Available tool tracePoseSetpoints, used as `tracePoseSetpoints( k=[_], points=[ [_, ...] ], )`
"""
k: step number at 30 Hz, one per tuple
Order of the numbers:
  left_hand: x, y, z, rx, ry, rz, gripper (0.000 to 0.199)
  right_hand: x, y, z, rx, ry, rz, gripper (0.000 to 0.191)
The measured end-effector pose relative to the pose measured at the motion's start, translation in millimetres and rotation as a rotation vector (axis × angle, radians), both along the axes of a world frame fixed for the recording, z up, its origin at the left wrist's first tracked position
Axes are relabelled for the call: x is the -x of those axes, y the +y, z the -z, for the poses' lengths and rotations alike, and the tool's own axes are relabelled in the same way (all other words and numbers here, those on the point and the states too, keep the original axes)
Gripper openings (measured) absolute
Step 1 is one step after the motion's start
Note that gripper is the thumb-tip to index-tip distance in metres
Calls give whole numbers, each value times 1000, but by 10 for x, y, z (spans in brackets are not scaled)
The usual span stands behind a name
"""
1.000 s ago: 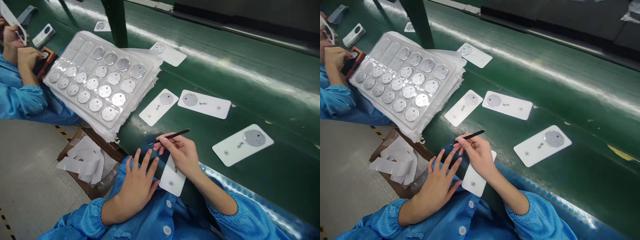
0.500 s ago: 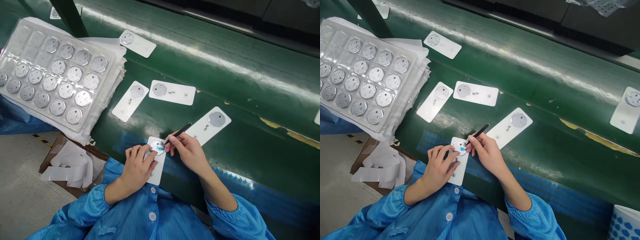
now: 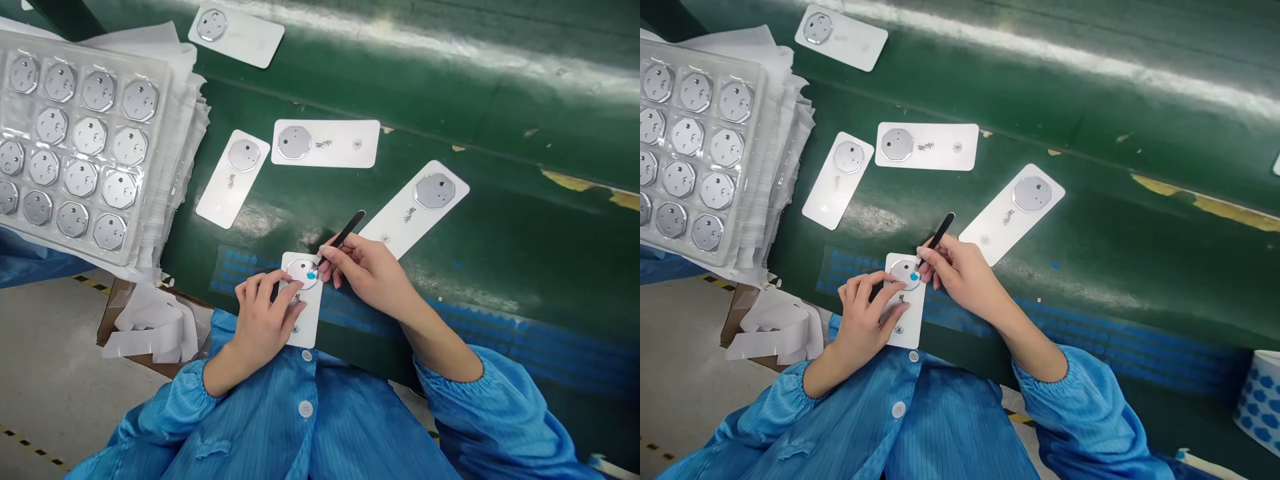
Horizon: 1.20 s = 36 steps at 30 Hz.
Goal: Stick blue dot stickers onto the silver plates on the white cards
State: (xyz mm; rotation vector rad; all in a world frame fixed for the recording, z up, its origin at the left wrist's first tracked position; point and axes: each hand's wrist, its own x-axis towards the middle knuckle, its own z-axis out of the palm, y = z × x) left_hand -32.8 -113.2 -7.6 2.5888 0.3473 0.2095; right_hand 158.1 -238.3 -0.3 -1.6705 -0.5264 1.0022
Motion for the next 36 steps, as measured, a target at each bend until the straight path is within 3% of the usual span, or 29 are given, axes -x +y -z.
tracePoseSetpoints(
  k=[26,36],
  points=[
    [-8,-11,-27,-51,41,12,28,7,-15,32,0,-35,2,41],
    [-21,-50,-55,-245,134,66,39,27,-13,48,-19,-16,20,44]
  ],
)
